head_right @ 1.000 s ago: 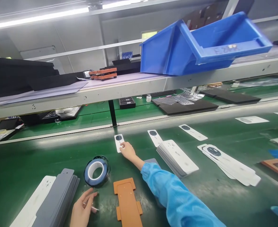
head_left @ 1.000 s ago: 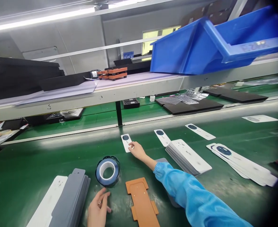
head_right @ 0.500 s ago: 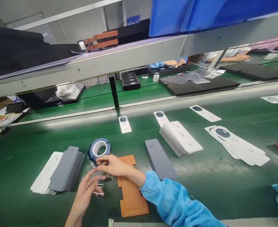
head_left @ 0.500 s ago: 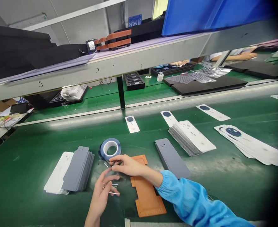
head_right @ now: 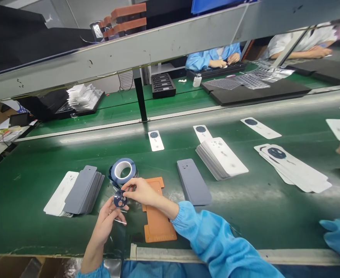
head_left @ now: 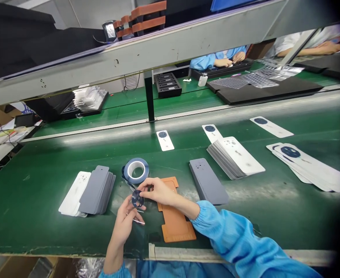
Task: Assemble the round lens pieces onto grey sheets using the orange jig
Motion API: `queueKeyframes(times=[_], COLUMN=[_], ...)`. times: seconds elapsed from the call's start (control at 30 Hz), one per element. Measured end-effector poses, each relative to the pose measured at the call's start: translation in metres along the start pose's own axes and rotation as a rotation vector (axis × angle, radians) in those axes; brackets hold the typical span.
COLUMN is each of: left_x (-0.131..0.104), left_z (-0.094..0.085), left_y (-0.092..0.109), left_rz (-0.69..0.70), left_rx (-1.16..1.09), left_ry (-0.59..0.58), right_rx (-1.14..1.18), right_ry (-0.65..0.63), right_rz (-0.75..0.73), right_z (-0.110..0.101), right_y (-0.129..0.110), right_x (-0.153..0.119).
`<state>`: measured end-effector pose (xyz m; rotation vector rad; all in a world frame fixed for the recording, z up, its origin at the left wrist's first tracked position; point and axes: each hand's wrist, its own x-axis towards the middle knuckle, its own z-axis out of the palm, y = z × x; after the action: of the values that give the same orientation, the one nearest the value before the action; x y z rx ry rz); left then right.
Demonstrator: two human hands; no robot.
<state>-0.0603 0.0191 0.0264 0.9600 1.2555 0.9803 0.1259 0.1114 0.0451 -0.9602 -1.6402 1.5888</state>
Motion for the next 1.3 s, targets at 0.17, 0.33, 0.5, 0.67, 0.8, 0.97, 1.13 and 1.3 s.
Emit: queueKeyframes(times=[0.17, 0.33, 0.5, 0.67, 0.8, 0.97, 1.13, 1.3], left_x=[0.004, 0.000, -0.008, 0.010, 0.045, 0.068, 0.068, 0.070], left_z=[-0.007, -0.029, -0.004, 0.046, 0.062, 0.061, 0.062, 0.064], left_y=[-0.001, 0.008, 0.023, 0.021, 0.009, -0.006, -0.008, -0.008], left_rz=[0.020, 0.096, 0.424, 0.210, 0.029, -0.003, -0.014, -0.004], left_rx=[0.054, 0.414, 0.712, 0.353, 0.245, 0.231, 0.247, 0.286], left_ry=[0.050, 0.537, 0.834, 0.321, 0.097, 0.017, 0.008, 0.027], right_rx=[0.055, 0.183, 0.065, 0.018, -0.134, -0.259, -0.285, -0.340], right_ry=[0.021, 0.019, 0.097, 0.000, 0.048, 0.071, 0.063, 0.062], right_rz=[0.018, 0.062, 0.142, 0.250, 0.222, 0.151, 0.180, 0.216], right_z=[-0.006, -0.034, -0.067, -0.079, -0.082, -0.089, -0.091, -0.092], right_y=[-0.010, -0.010, 0.001, 0.013, 0.020, 0.023, 0.023, 0.026], right_x=[-0.013, -0.037, -0.062, -0.074, -0.071, -0.064, -0.061, -0.058])
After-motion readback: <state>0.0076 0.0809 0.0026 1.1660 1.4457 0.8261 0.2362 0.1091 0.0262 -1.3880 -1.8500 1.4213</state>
